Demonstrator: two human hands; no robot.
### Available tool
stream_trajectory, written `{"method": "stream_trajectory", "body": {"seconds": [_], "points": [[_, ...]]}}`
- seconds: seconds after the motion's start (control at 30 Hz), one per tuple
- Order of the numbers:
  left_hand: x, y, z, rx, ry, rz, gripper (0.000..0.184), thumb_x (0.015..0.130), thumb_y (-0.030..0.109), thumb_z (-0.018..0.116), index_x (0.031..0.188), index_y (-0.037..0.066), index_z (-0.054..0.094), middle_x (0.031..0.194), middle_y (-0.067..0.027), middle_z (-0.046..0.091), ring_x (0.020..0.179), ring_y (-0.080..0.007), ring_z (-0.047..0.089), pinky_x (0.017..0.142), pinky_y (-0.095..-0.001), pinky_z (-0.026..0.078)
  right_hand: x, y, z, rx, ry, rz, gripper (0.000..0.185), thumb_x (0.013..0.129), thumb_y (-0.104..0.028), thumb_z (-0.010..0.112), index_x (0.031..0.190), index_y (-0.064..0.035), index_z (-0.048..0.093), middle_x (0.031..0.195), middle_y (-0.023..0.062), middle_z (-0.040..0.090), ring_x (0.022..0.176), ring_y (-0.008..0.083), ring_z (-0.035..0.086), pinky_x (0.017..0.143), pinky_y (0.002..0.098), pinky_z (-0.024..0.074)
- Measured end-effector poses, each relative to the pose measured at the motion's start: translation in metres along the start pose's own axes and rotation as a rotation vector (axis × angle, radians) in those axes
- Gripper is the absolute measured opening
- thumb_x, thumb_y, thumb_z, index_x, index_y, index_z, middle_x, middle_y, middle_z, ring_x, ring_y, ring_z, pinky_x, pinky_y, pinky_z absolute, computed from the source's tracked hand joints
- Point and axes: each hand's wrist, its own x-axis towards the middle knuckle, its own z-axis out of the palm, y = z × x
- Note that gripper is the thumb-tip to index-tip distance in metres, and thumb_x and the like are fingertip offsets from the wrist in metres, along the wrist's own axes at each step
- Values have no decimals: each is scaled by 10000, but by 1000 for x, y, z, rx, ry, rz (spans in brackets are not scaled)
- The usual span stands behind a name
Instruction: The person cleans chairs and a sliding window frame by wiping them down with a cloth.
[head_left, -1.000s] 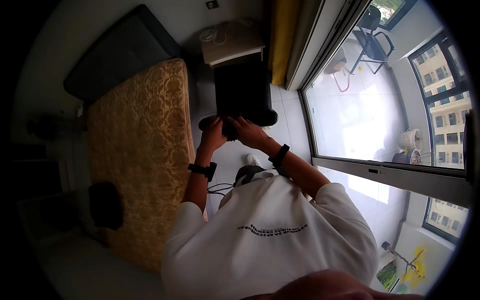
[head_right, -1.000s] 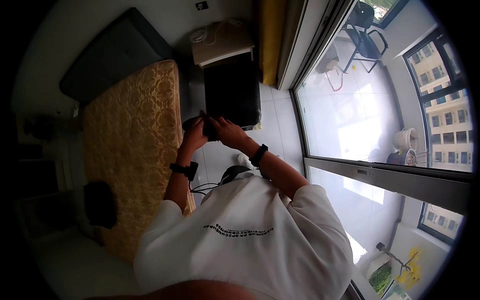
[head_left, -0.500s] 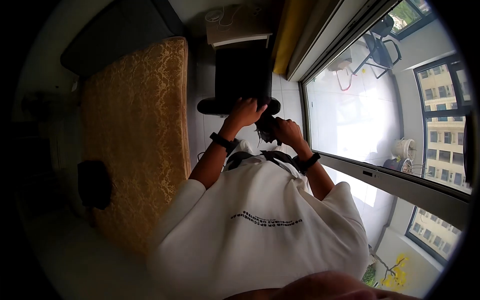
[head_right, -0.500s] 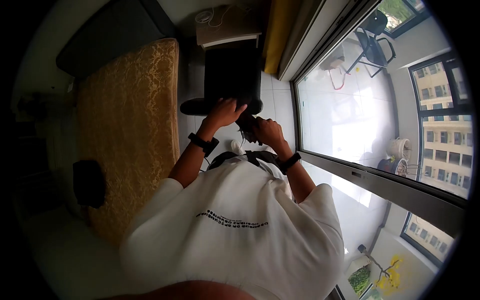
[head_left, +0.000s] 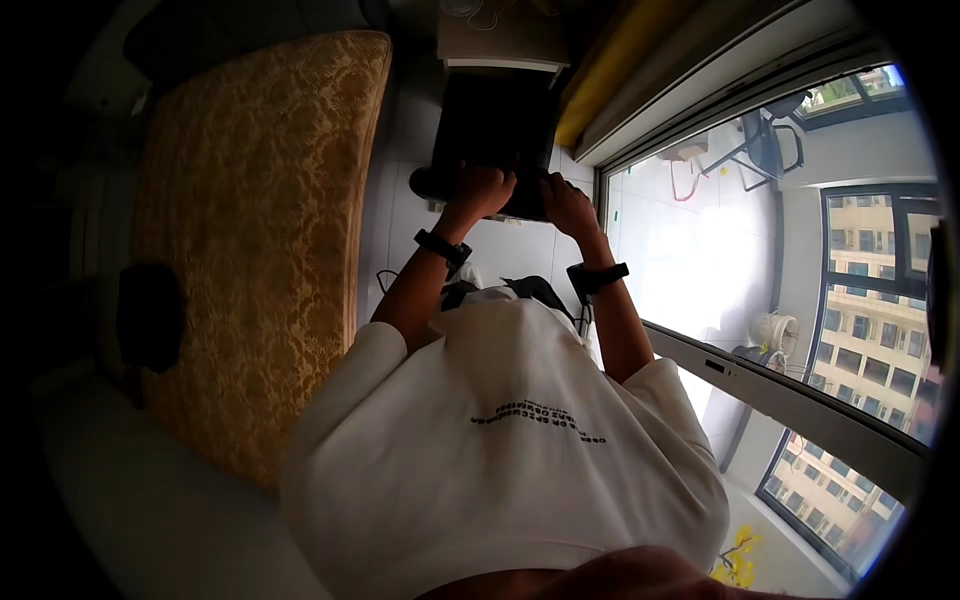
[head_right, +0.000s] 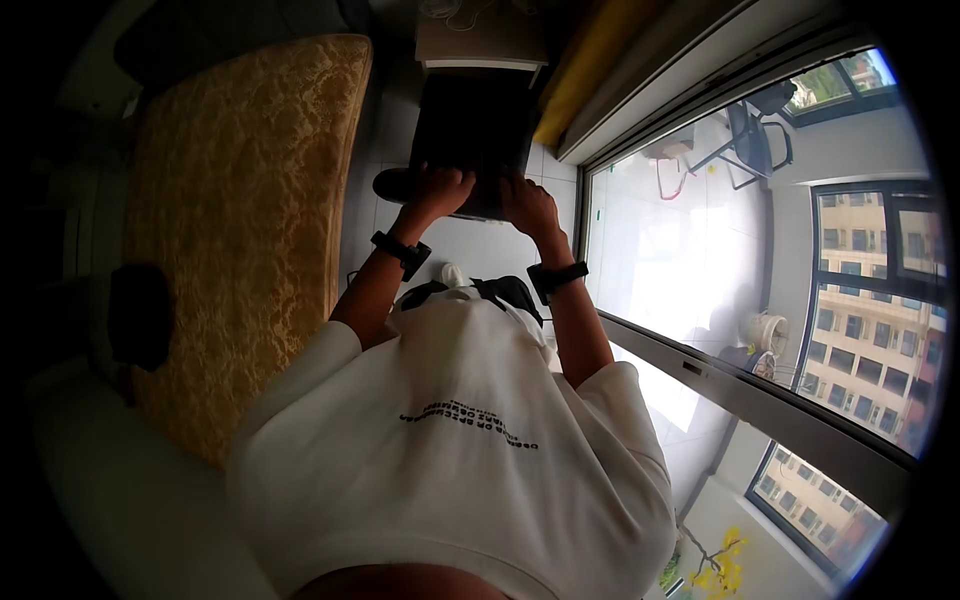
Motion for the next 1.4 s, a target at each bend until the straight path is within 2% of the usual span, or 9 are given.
{"method": "stream_trajectory", "body": {"seconds": [0.3,0.47,0.57,0.63,0.77,1.0,1.2,1.3,1.4], "points": [[-82,-73,-47,-103,380,-305,294,911,260,564,1036,-4,600,916,-180,645,1046,-367,592,1076,-618,274,92,-92,46,-19,-193,-313,287,928,-215,499,1150,-45,560,1115,217,605,810,356,687,604,435,588],[-57,-82,-33,-190,503,-317,488,843,205,628,1228,-27,438,1012,-185,605,1091,-387,563,1066,-642,264,118,-103,12,724,-563,108,461,1019,-353,340,1336,-65,511,1331,198,552,1193,313,568,1024,415,439],[-29,-83,-39,-210,462,-267,573,871,229,570,1368,-17,426,1208,-240,579,1144,-406,537,1067,-521,346,123,-84,31,914,-639,125,538,1022,-419,263,1389,-94,484,1423,169,494,1339,295,433,1133,383,290],[-19,-79,-49,-360,-13,-358,516,864,182,488,1365,58,511,1239,-220,604,1133,-381,570,1005,-452,427,127,-73,62,531,-567,75,550,1008,-452,294,1371,-99,507,1412,175,502,1332,312,441,1115,388,320],[-26,-71,-55,-420,-76,-318,450,873,172,446,1294,126,597,1107,-199,671,1023,-352,634,893,-422,491,102,-61,66,569,-631,220,552,996,-461,342,1363,-80,503,1379,206,516,1296,348,470,1096,418,344],[-64,-30,-60,-289,-160,-213,433,830,191,551,1246,91,620,1119,-197,664,1012,-347,642,864,-416,518,11,-40,-3,324,-589,-35,636,930,-492,492,1256,54,481,1207,334,557,1123,471,558,958,521,461],[-49,3,-36,59,-532,-51,944,710,390,750,1483,100,292,1415,-205,462,1274,-374,482,1118,-526,300,-7,-35,-7,343,-551,17,764,818,-593,619,1257,15,473,1178,311,581,1103,461,581,900,556,488],[-28,0,0,91,-379,8,1044,667,440,782,1496,102,243,1457,-200,406,1301,-385,454,1130,-579,246,5,-20,-3,319,-473,-25,936,662,-642,745,1313,-40,445,1180,268,602,1106,429,594,877,589,474],[7,-1,-7,128,-412,10,1122,610,425,826,1496,91,223,1450,-209,391,1301,-394,442,1093,-513,354,37,-8,-22,247,-634,7,1114,576,-636,816,1411,-52,368,1275,187,572,1125,397,596,919,532,485]]}}
